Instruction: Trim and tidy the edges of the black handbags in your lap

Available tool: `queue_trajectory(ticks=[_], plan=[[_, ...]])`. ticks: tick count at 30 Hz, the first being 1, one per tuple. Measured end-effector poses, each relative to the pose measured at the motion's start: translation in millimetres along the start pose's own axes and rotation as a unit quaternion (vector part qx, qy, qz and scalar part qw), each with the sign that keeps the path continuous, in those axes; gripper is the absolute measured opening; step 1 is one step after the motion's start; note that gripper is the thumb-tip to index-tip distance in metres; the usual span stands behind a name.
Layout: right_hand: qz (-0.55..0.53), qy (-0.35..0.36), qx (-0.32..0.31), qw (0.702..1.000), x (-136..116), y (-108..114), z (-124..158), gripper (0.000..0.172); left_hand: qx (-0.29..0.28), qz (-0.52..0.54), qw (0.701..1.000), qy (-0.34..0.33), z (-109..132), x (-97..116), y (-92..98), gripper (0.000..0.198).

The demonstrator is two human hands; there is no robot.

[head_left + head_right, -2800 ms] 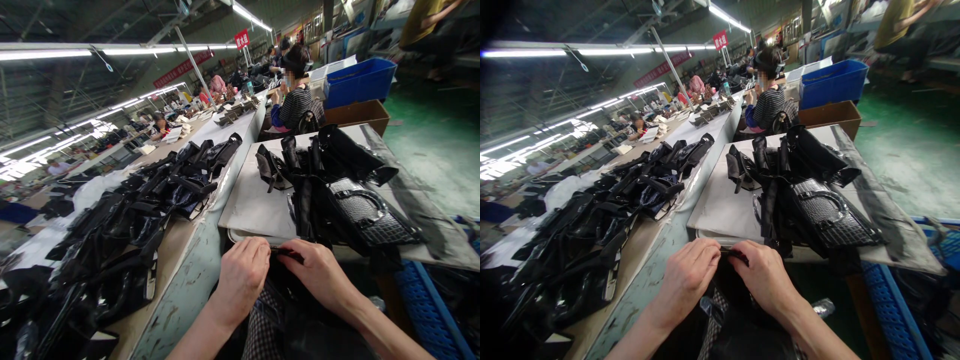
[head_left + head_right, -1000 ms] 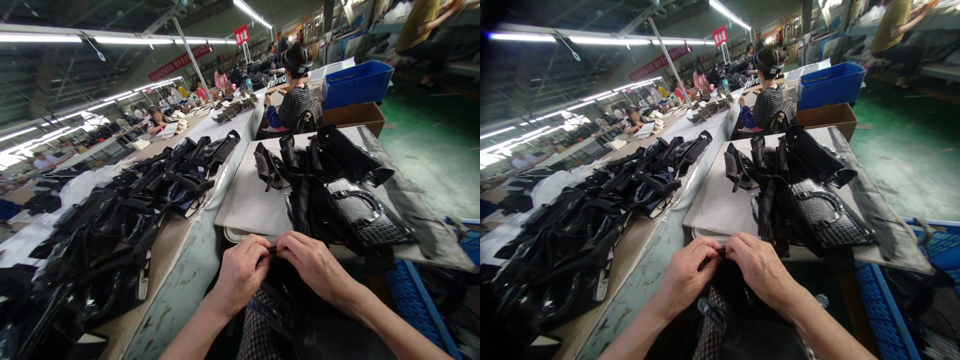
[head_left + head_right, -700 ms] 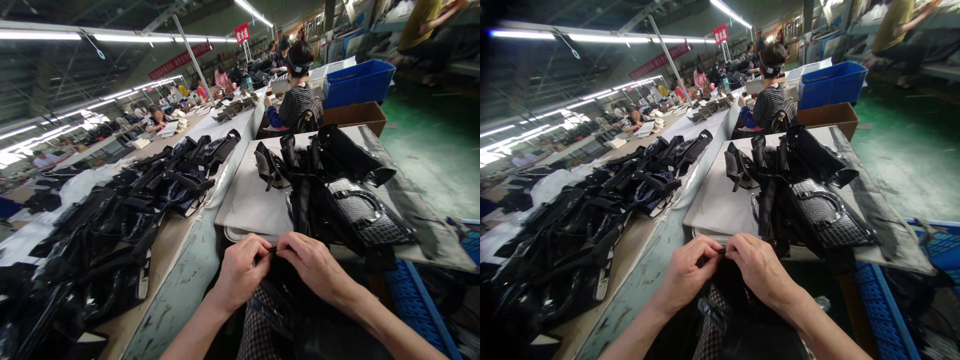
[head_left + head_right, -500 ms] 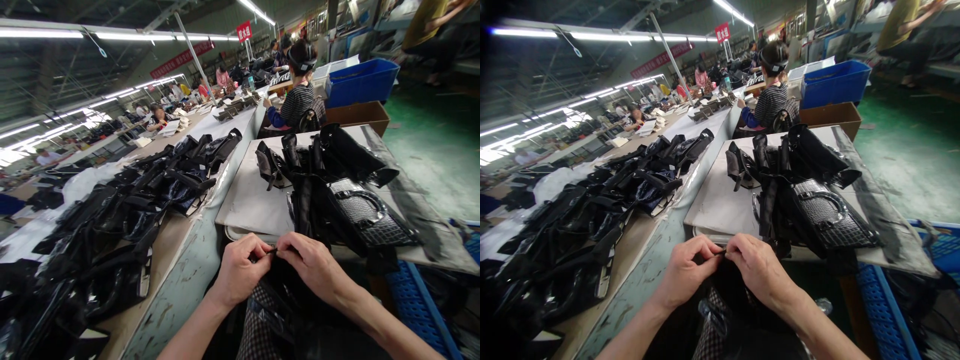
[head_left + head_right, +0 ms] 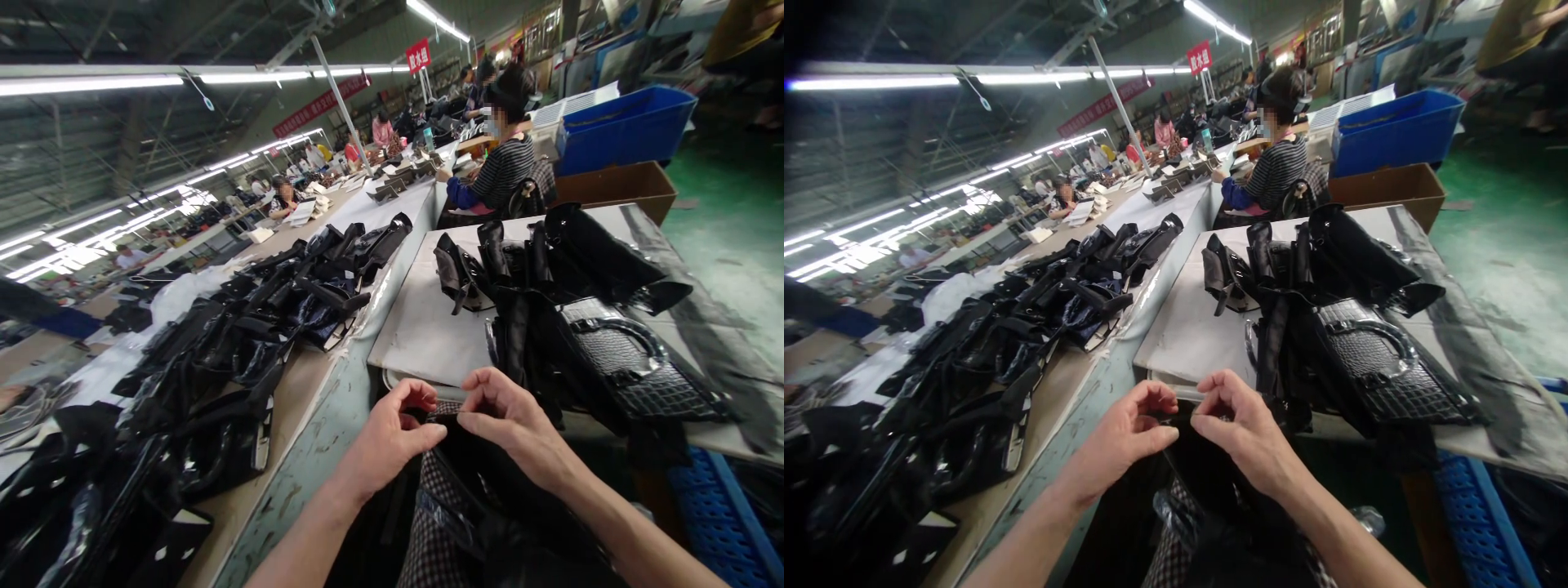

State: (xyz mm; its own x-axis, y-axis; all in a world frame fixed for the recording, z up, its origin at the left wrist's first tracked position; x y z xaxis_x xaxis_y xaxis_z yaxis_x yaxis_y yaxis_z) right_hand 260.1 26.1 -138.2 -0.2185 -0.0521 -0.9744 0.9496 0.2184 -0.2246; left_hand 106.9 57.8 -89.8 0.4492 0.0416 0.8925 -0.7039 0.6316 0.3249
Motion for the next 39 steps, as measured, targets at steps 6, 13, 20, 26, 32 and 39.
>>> queue_trajectory(ticks=[6,13,20,26,32,39], plan=[[0.109,0.003,-0.009,0.994,-5,-7,0,0.015,0.148,-0.226,0.963,0.008,23,4,-13.4,0.016],[0.179,0.06,0.01,0.982,-9,-15,2,0.014,0.21,-0.341,0.916,-0.037,32,8,-10.0,0.011],[0.157,0.048,-0.012,0.986,-9,-8,5,0.012,0.138,-0.241,0.955,-0.1,34,4,-3.0,0.009],[0.172,0.032,-0.053,0.983,-7,-7,1,0.017,0.139,-0.11,0.984,0.0,30,-10,4.6,0.008],[0.368,0.041,-0.101,0.924,-9,-6,5,0.028,0.107,-0.207,0.971,-0.05,29,3,0.0,0.016],[0.403,0.034,-0.125,0.906,-12,-5,16,0.029,0.081,-0.278,0.952,-0.097,26,11,-5.9,0.018]])
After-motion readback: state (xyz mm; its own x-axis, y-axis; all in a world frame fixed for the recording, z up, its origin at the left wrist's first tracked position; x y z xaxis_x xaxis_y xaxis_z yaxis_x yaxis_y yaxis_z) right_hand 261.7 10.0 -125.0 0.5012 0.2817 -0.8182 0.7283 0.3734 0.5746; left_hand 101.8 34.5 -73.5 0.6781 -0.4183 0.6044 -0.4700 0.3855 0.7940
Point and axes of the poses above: each hand's wrist, its own z-axis away from the middle knuckle, its own y-axis out of the back of the hand, x = y × z, the point moved 6 cm from there along -z, towards the middle knuckle, and after that the axes turned 9 degrees about -x, right-handed, at the moved point
